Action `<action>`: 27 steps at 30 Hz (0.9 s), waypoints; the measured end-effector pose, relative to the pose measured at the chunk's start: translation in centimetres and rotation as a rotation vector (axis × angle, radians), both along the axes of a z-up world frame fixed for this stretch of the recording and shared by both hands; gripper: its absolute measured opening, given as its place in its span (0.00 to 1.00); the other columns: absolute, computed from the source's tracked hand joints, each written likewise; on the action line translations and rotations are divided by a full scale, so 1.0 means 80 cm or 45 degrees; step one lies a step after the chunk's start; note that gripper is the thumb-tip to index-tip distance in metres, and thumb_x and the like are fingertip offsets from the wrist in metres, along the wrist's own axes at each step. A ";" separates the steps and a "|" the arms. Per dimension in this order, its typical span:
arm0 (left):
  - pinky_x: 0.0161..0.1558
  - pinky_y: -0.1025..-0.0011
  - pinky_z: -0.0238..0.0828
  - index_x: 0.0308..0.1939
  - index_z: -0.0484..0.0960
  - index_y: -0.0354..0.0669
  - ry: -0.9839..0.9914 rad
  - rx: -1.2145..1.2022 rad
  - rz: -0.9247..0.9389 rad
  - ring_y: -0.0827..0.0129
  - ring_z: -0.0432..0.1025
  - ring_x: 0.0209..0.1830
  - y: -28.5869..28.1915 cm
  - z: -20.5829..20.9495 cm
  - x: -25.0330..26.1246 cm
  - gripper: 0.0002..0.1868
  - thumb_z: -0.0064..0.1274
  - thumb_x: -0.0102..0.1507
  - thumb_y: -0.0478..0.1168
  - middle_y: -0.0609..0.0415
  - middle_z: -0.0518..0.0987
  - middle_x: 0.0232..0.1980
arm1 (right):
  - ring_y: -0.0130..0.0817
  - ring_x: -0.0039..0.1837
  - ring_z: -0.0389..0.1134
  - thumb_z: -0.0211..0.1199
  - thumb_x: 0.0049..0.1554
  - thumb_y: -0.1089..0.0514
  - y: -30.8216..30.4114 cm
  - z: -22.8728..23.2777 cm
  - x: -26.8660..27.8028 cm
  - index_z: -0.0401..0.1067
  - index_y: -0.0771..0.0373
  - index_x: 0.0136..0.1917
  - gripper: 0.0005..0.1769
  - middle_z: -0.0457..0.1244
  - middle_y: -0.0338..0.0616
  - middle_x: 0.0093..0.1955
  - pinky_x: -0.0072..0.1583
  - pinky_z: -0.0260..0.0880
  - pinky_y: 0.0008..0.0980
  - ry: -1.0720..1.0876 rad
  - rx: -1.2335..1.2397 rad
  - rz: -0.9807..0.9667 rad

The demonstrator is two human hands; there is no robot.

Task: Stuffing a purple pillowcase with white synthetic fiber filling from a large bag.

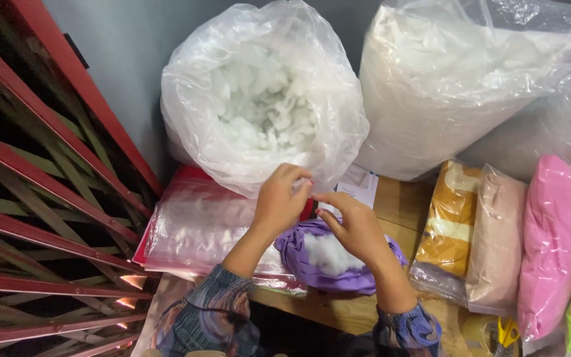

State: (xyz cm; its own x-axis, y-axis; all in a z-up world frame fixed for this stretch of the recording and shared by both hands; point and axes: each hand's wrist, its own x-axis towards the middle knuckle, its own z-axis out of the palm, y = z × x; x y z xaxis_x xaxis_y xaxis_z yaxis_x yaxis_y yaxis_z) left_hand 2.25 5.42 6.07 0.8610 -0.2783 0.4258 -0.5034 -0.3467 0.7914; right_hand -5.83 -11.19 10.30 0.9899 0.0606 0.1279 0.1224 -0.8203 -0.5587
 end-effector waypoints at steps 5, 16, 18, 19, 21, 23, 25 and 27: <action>0.49 0.68 0.78 0.56 0.75 0.42 0.436 -0.695 0.276 0.60 0.76 0.48 0.022 -0.008 0.096 0.19 0.56 0.61 0.38 0.46 0.77 0.48 | 0.46 0.60 0.71 0.62 0.59 0.55 0.051 0.028 0.114 0.73 0.51 0.63 0.18 0.70 0.43 0.56 0.60 0.71 0.45 -0.326 -0.154 0.174; 0.74 0.47 0.47 0.80 0.25 0.62 1.102 -1.781 0.288 0.33 0.51 0.76 0.042 -0.027 0.202 0.52 0.51 0.66 0.49 0.34 0.39 0.79 | 0.63 0.68 0.65 0.74 0.53 0.48 0.148 -0.002 0.402 0.58 0.59 0.75 0.44 0.60 0.64 0.66 0.70 0.64 0.54 -0.394 -0.409 0.029; 0.75 0.46 0.43 0.79 0.22 0.65 1.065 -1.807 0.245 0.31 0.43 0.79 0.040 -0.016 0.200 0.53 0.48 0.66 0.59 0.34 0.33 0.80 | 0.74 0.72 0.56 0.77 0.49 0.51 0.156 -0.035 0.440 0.60 0.63 0.75 0.46 0.54 0.66 0.70 0.66 0.67 0.65 -0.330 -0.406 0.087; 0.75 0.46 0.43 0.79 0.22 0.65 1.081 -1.809 0.237 0.31 0.43 0.79 0.042 -0.016 0.203 0.53 0.48 0.66 0.59 0.34 0.33 0.80 | 0.74 0.72 0.56 0.77 0.49 0.51 0.159 -0.033 0.434 0.60 0.63 0.75 0.46 0.54 0.66 0.70 0.66 0.67 0.65 -0.321 -0.415 0.076; 0.76 0.49 0.44 0.80 0.26 0.63 1.069 -1.761 0.219 0.33 0.42 0.79 0.045 -0.016 0.204 0.54 0.46 0.64 0.67 0.35 0.31 0.81 | 0.50 0.50 0.74 0.78 0.45 0.48 0.162 -0.032 0.418 0.78 0.61 0.50 0.23 0.69 0.50 0.45 0.53 0.79 0.49 -0.307 -0.839 0.278; 0.76 0.47 0.42 0.80 0.26 0.60 1.089 -1.756 0.180 0.32 0.40 0.79 0.045 -0.005 0.203 0.57 0.48 0.63 0.67 0.35 0.28 0.81 | 0.48 0.49 0.74 0.73 0.46 0.56 0.135 -0.101 0.443 0.79 0.56 0.44 0.11 0.69 0.45 0.44 0.52 0.78 0.46 -0.215 -0.756 0.285; 0.77 0.46 0.40 0.80 0.25 0.57 1.097 -1.749 0.132 0.30 0.38 0.79 0.040 -0.015 0.208 0.60 0.50 0.61 0.67 0.34 0.25 0.80 | 0.45 0.48 0.75 0.68 0.47 0.64 0.119 -0.114 0.430 0.80 0.52 0.39 0.08 0.69 0.39 0.43 0.51 0.77 0.44 -0.138 -0.671 0.284; 0.72 0.52 0.53 0.79 0.48 0.58 1.176 -1.697 0.064 0.43 0.55 0.69 0.034 -0.047 0.217 0.49 0.55 0.62 0.66 0.48 0.50 0.71 | 0.56 0.52 0.74 0.66 0.50 0.60 0.123 -0.073 0.381 0.81 0.62 0.45 0.09 0.72 0.55 0.44 0.56 0.75 0.53 0.138 -0.609 0.292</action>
State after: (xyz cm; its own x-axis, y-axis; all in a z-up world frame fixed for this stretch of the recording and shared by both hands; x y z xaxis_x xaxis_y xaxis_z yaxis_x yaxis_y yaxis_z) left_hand 19.65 8.18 2.35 0.9428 -0.1200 -0.3110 0.2786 0.7959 0.5375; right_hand 24.66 -1.37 4.47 0.9505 0.3029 -0.0692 0.2903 -0.9452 -0.1491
